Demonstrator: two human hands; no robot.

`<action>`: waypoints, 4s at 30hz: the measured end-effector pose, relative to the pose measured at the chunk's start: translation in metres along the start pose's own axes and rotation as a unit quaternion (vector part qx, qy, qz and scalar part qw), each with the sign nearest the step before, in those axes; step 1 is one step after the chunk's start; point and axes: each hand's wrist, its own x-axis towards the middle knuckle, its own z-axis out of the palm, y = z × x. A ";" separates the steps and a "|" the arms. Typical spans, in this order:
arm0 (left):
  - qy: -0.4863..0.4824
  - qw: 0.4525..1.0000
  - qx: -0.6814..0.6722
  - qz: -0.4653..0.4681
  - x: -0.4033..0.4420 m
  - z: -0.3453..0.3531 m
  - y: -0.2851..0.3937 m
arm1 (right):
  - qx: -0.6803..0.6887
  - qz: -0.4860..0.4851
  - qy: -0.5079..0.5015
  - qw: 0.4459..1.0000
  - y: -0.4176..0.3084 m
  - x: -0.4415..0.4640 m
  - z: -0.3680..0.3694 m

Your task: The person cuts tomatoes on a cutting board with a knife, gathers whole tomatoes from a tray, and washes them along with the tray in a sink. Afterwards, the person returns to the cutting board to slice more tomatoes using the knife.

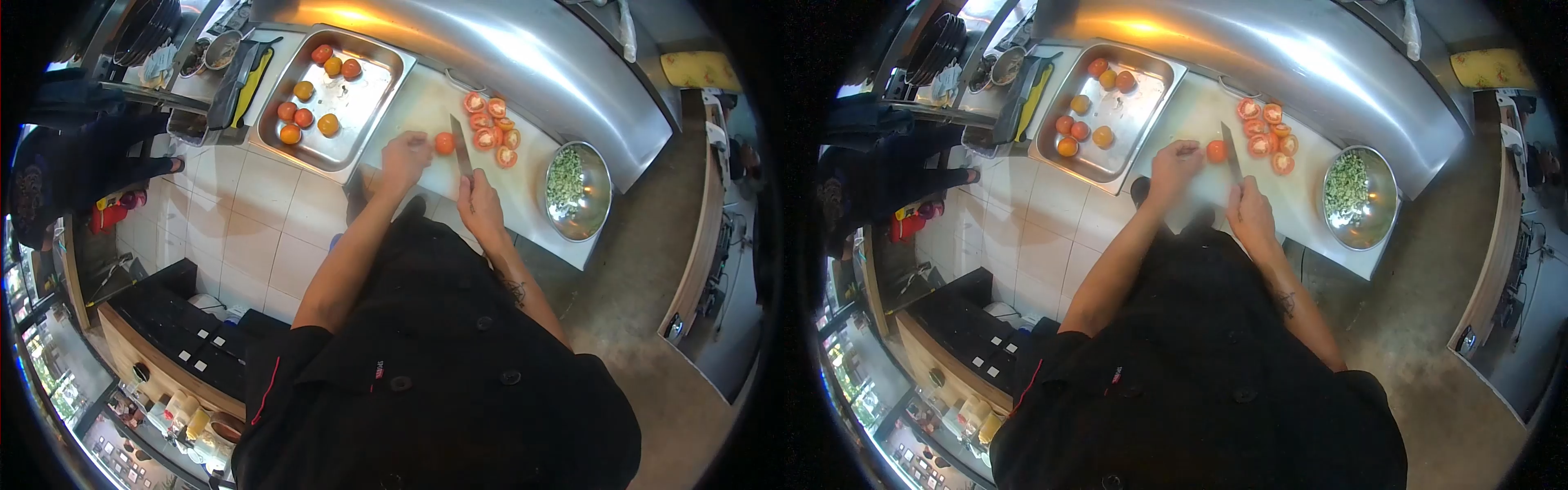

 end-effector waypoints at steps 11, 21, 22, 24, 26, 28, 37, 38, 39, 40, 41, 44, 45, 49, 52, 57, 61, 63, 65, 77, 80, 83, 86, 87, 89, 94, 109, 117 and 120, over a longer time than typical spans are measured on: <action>0.016 0.921 0.309 0.236 -0.026 0.000 -0.006 | -0.003 0.008 0.023 1.000 0.006 -0.002 -0.011; 0.015 0.955 0.245 0.164 -0.024 -0.004 0.014 | 0.021 0.050 0.024 0.998 -0.003 -0.002 -0.015; 0.009 0.969 0.211 0.126 -0.029 -0.008 0.023 | 0.020 0.052 0.027 0.998 -0.002 -0.001 -0.014; 0.040 0.962 0.228 0.145 -0.037 -0.015 0.036 | 0.053 0.024 0.025 0.998 0.007 0.000 -0.014; 0.083 0.940 0.279 0.176 -0.025 -0.011 0.028 | 0.055 0.036 0.030 0.997 0.024 0.003 -0.008; 0.021 0.982 0.177 0.069 -0.025 -0.005 0.051 | 0.006 0.050 0.023 0.998 0.033 0.003 -0.006; -0.124 0.948 0.120 0.266 -0.023 0.108 0.135 | 0.080 -0.132 0.082 0.985 0.026 -0.009 -0.012; -0.107 0.957 0.114 0.244 -0.019 0.110 0.127 | 0.120 -0.057 0.102 0.986 0.022 -0.013 -0.017; -0.031 0.948 0.163 0.273 -0.015 0.095 0.111 | 0.065 0.050 0.075 0.994 0.021 -0.014 -0.017; 0.003 0.943 0.186 0.276 -0.005 0.074 0.086 | 0.068 0.057 0.077 0.993 0.016 -0.014 -0.021; 0.033 0.936 0.209 0.280 0.008 0.050 0.061 | 0.068 0.055 0.075 0.993 0.009 -0.014 -0.027; 0.044 0.926 0.289 0.239 0.029 0.002 0.015 | 0.062 0.077 0.058 0.993 0.008 -0.016 -0.021; 0.005 0.967 0.202 0.155 0.030 0.001 0.010 | 0.057 0.083 0.036 0.994 0.008 -0.014 -0.018; -0.029 0.985 0.162 0.052 0.021 0.012 0.017 | 0.005 0.105 0.020 0.994 0.003 -0.008 0.001; 0.001 0.995 0.091 0.042 0.022 0.021 0.001 | 0.004 0.113 0.010 0.994 0.001 -0.008 0.006; 0.009 0.999 0.039 0.027 0.023 0.024 -0.007 | -0.010 0.099 0.001 0.995 -0.006 -0.006 0.003; 0.008 1.000 0.021 0.009 0.021 0.026 -0.002 | -0.025 0.079 -0.013 0.996 -0.013 -0.005 -0.002; 0.009 1.000 0.014 0.002 0.019 0.027 -0.002 | -0.024 0.081 -0.029 0.996 -0.018 -0.006 -0.005; 0.010 1.000 0.001 0.002 0.017 0.027 0.001 | -0.067 0.086 -0.057 0.992 -0.021 -0.005 -0.006; 0.048 0.996 0.044 0.059 0.022 0.032 -0.012 | -0.123 0.110 -0.081 0.983 -0.038 -0.007 -0.009; 0.057 0.997 0.023 0.054 0.023 0.036 -0.015 | -0.124 0.120 -0.090 0.981 -0.045 -0.004 -0.011; 0.076 0.996 0.030 0.028 0.022 0.037 -0.010 | -0.134 0.116 -0.086 0.980 -0.050 0.002 -0.009; 0.067 0.997 0.019 0.023 0.021 0.034 -0.003 | -0.138 0.109 -0.082 0.981 -0.054 0.014 -0.007; 0.068 0.997 0.019 0.023 0.020 0.034 -0.001 | -0.138 0.108 -0.083 0.981 -0.056 0.018 -0.006; 0.070 0.997 0.034 0.013 0.017 0.035 0.003 | -0.164 0.103 -0.097 0.976 -0.062 0.027 -0.007; 0.083 0.995 0.043 0.017 0.015 0.038 0.003 | -0.149 0.078 -0.095 0.981 -0.055 0.039 -0.003; 0.078 0.996 -0.007 0.044 0.012 0.036 -0.009 | -0.138 0.108 -0.059 0.983 0.012 0.007 0.037; 0.125 0.976 0.112 0.141 0.031 0.045 -0.013 | -0.089 0.030 0.026 0.995 0.017 0.043 0.018; 0.097 0.972 0.134 0.165 0.012 0.013 0.055 | -0.074 0.024 0.040 0.996 -0.006 0.024 -0.003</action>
